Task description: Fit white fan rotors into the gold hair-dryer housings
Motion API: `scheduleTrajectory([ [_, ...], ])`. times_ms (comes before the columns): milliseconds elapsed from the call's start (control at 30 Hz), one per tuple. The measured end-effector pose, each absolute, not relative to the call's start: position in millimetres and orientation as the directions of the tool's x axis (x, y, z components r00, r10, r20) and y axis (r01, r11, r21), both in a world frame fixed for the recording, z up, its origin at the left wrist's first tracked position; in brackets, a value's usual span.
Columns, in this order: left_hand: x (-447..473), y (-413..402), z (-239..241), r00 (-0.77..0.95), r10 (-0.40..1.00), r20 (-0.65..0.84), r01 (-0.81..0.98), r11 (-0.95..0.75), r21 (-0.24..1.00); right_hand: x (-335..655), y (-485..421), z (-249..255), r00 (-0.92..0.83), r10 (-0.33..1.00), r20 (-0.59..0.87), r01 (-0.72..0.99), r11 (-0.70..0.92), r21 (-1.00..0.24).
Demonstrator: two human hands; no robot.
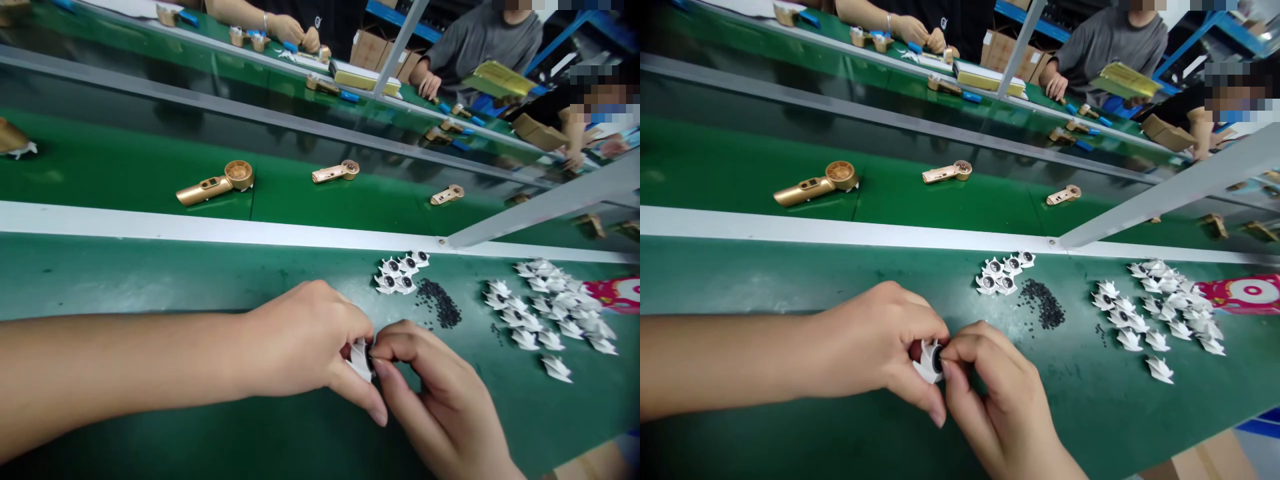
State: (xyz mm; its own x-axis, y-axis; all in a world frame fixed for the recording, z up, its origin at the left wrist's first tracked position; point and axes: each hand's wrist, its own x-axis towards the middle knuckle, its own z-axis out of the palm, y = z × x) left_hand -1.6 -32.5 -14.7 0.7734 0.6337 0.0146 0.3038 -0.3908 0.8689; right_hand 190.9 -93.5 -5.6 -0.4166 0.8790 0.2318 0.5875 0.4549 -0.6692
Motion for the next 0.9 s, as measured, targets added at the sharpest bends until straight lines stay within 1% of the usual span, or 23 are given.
scheduleTrajectory([
  [100,-3,-30,-15,0.766,0.643,0.012,0.31,-0.385,0.869,194,-96,-7,-0.414,0.872,0.26,0.599,0.476,-0.644],
  [200,-6,-27,-18,0.724,0.689,0.023,0.284,-0.328,0.901,199,-102,-11,-0.498,0.799,0.337,0.615,0.599,-0.513],
  [233,-7,-25,-19,0.699,0.715,0.007,0.268,-0.271,0.924,200,-102,-13,-0.517,0.778,0.356,0.625,0.628,-0.464],
  [267,-7,-24,-20,0.673,0.739,-0.031,0.241,-0.179,0.954,198,-102,-14,-0.517,0.763,0.389,0.638,0.646,-0.419],
  [333,-6,-23,-19,0.648,0.749,-0.142,0.128,0.077,0.989,190,-97,-16,-0.445,0.758,0.477,0.695,0.628,-0.35],
  [400,-2,-22,-14,0.672,0.716,-0.189,-0.032,0.284,0.958,179,-86,-14,-0.326,0.748,0.579,0.775,0.562,-0.29],
  [433,0,-22,-9,0.691,0.702,-0.172,-0.105,0.333,0.937,174,-80,-12,-0.281,0.736,0.616,0.809,0.527,-0.26],
  [467,2,-20,-4,0.713,0.688,-0.133,-0.158,0.344,0.926,170,-73,-9,-0.253,0.723,0.643,0.834,0.5,-0.235],
  [500,3,-15,2,0.737,0.67,-0.087,-0.18,0.319,0.931,167,-67,-6,-0.23,0.709,0.667,0.85,0.48,-0.218],
  [533,4,-8,7,0.758,0.651,-0.038,-0.17,0.253,0.952,166,-61,-3,-0.208,0.689,0.694,0.857,0.471,-0.211],
  [567,4,3,12,0.756,0.654,0.01,-0.126,0.131,0.983,167,-56,0,-0.187,0.671,0.717,0.856,0.47,-0.217],
  [600,4,18,14,0.73,0.682,0.044,-0.017,-0.046,0.999,168,-51,0,-0.162,0.663,0.731,0.845,0.475,-0.244],
  [633,3,37,14,0.687,0.721,0.089,0.128,-0.241,0.962,171,-47,-1,-0.131,0.674,0.727,0.822,0.484,-0.301],
  [667,1,59,12,0.546,0.82,0.172,0.356,-0.413,0.838,173,-44,-4,-0.094,0.708,0.7,0.777,0.492,-0.393],
  [700,-1,82,8,0.409,0.889,0.207,0.624,-0.438,0.647,176,-41,-9,-0.055,0.765,0.641,0.702,0.486,-0.52],
  [733,-3,105,3,0.331,0.922,0.199,0.721,-0.383,0.577,178,-38,-14,-0.019,0.836,0.549,0.594,0.451,-0.667],
  [767,-6,126,-4,0.284,0.942,0.181,0.772,-0.337,0.539,180,-36,-20,0.002,0.902,0.432,0.455,0.384,-0.804],
  [800,-9,143,-10,0.255,0.955,0.149,0.812,-0.295,0.504,181,-34,-25,0.002,0.951,0.31,0.3,0.295,-0.907],
  [833,-12,156,-15,0.245,0.962,0.12,0.836,-0.272,0.476,182,-33,-29,-0.017,0.978,0.206,0.151,0.206,-0.967],
  [900,-16,166,-21,0.25,0.965,0.075,0.863,-0.257,0.435,184,-32,-33,-0.065,0.995,0.074,-0.078,0.069,-0.995],
])
